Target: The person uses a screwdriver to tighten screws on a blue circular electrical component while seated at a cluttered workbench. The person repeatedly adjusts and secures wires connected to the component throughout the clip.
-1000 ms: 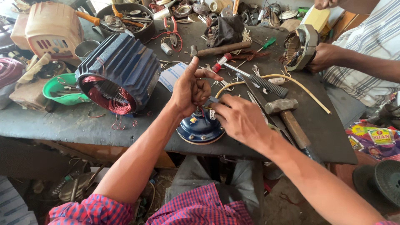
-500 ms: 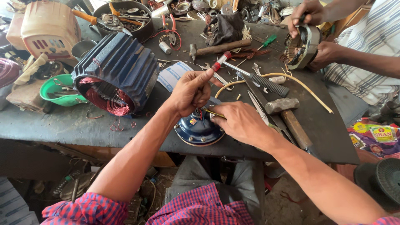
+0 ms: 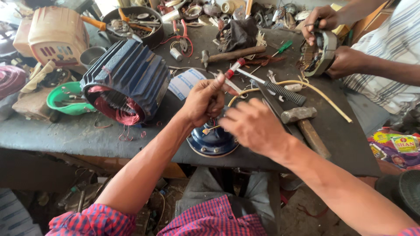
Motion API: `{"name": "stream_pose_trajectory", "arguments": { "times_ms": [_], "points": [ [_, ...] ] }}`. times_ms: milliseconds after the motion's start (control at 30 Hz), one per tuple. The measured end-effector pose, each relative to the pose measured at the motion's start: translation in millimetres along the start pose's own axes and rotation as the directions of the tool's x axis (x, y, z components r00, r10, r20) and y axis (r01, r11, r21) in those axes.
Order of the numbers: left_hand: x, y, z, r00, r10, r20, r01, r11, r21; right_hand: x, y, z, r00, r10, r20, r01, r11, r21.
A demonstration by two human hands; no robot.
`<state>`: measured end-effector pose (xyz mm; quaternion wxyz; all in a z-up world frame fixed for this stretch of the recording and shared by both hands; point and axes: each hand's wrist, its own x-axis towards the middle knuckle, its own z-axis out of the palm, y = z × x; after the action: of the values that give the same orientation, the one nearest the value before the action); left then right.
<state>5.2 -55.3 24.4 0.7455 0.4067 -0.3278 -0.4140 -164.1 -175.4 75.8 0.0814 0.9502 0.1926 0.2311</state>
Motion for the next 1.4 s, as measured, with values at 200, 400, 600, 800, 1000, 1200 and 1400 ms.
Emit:
{"name": "stream_pose_trajectory", "arguments": {
  "times_ms": [200, 400, 600, 800, 1000, 1200, 1400],
  "points": [
    [-11, -1, -7, 0.996, 0.075, 0.047, -0.069, 0.991, -0.115, -25, -2, 0, 0.947, 0.31, 0.082, -0.318, 0.882, 0.349],
    [-20, -6, -5, 0.976, 0.206, 0.063, -0.203, 0.978, -0.054, -35, -14, 6, 0.805, 0.58, 0.122, -0.54, 0.633, 0.555],
    [-56, -10, -2, 0.952, 0.298, -0.071, -0.235, 0.859, 0.455, -14, -5, 14, 0.767, 0.641, 0.018, -0.402, 0.458, 0.793],
    [-65, -17, 7, 0.913, 0.37, -0.175, -0.154, 0.706, 0.691, 25, 0, 23, 0.863, 0.504, -0.042, -0.324, 0.615, 0.718],
    [-54, -19, -7, 0.944, 0.289, -0.158, -0.134, 0.775, 0.618, 38, 9, 21, 0.873, 0.488, 0.009, -0.403, 0.71, 0.577],
    [-48, -24, -21, 0.966, 0.25, -0.069, -0.166, 0.8, 0.577, 44, 28, 13, 0.933, 0.354, 0.067, -0.347, 0.833, 0.432],
    [-58, -18, -14, 0.95, 0.279, -0.14, -0.061, 0.606, 0.793, 47, 30, 6, 0.968, 0.245, 0.054, -0.243, 0.866, 0.437]
  ]
}}
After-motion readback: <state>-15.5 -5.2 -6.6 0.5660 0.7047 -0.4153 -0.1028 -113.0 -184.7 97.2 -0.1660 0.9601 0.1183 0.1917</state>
